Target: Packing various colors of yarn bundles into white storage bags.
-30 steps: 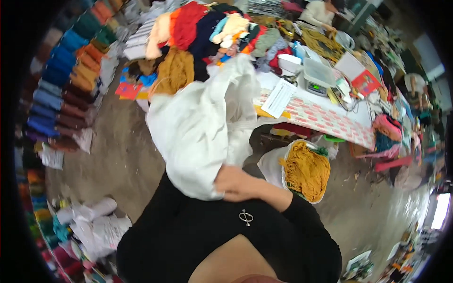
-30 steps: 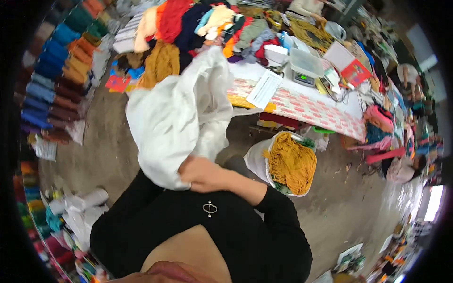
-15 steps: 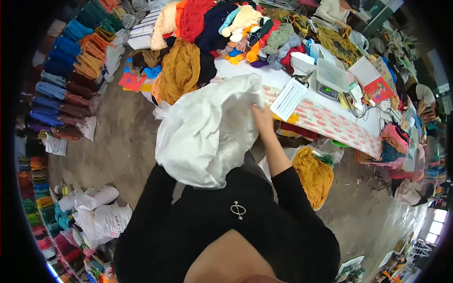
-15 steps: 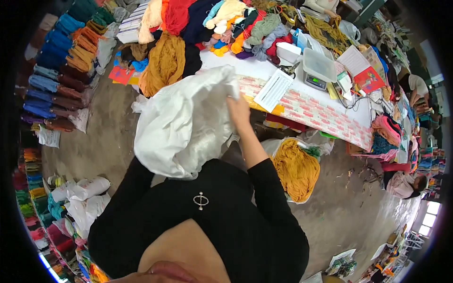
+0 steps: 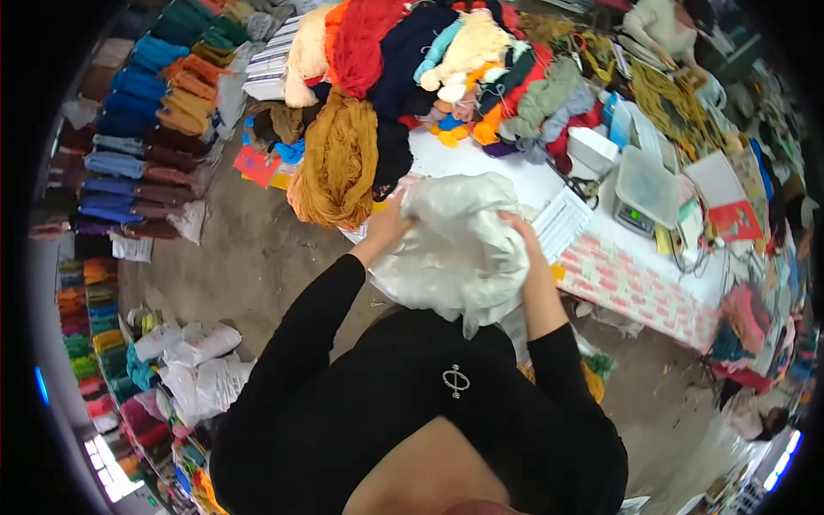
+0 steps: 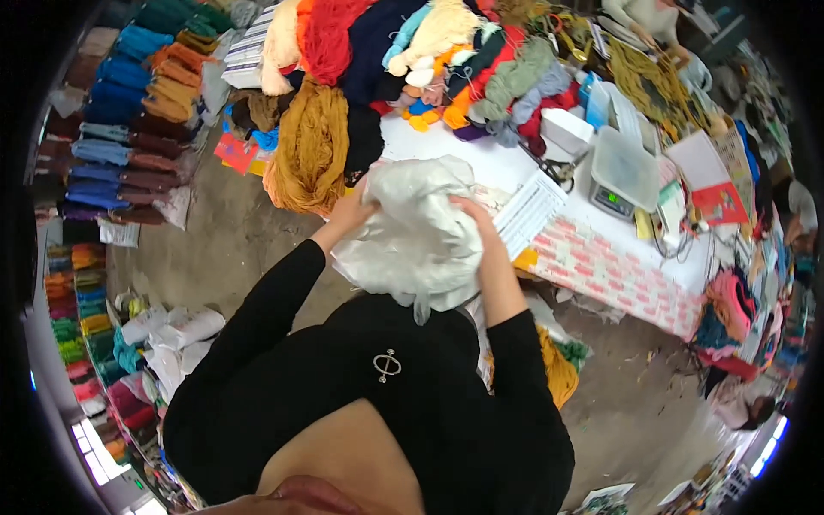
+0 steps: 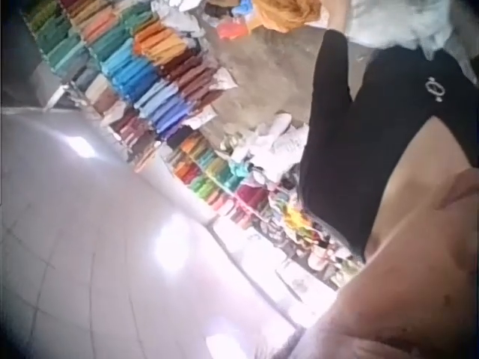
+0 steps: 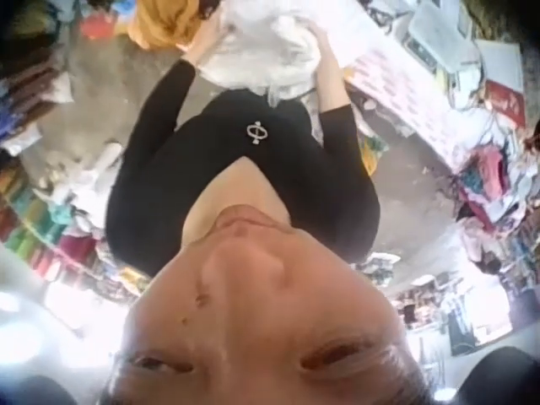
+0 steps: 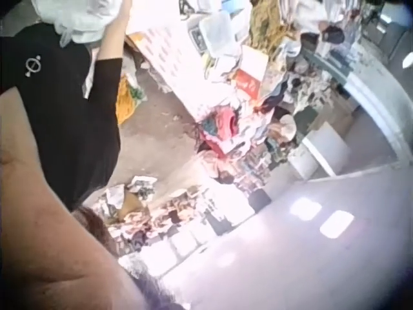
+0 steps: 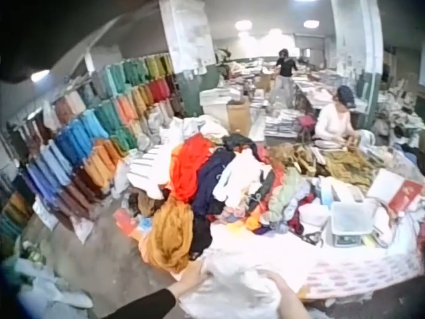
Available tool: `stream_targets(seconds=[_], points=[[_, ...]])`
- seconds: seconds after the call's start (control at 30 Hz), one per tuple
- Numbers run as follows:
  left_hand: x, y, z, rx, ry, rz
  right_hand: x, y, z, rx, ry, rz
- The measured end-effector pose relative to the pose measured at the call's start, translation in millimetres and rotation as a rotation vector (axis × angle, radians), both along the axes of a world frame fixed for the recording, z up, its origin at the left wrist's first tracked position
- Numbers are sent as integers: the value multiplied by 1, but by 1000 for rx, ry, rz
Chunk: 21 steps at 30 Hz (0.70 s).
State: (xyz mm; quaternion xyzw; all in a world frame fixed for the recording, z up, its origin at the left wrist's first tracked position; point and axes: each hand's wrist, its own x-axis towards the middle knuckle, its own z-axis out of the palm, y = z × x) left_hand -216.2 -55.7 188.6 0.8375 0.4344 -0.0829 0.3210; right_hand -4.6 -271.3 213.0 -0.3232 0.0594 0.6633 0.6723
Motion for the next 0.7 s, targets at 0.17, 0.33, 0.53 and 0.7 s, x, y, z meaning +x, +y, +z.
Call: stream_targets(seconds=[0.17,0.33,0.53,0.7], points=[[-29,75,-69,-787,-481,736,115,54,1,-491,-1555,568],[25,69,-69,-1204,-408,926,105,121,-39,-301,-2238,-226],[50,122,-125,-1317,-780,1264,1,68,-177,-306,-2004,1556],[72,166,-146,-1036,-586,991,43,60,-193,-598,-1594,1528]])
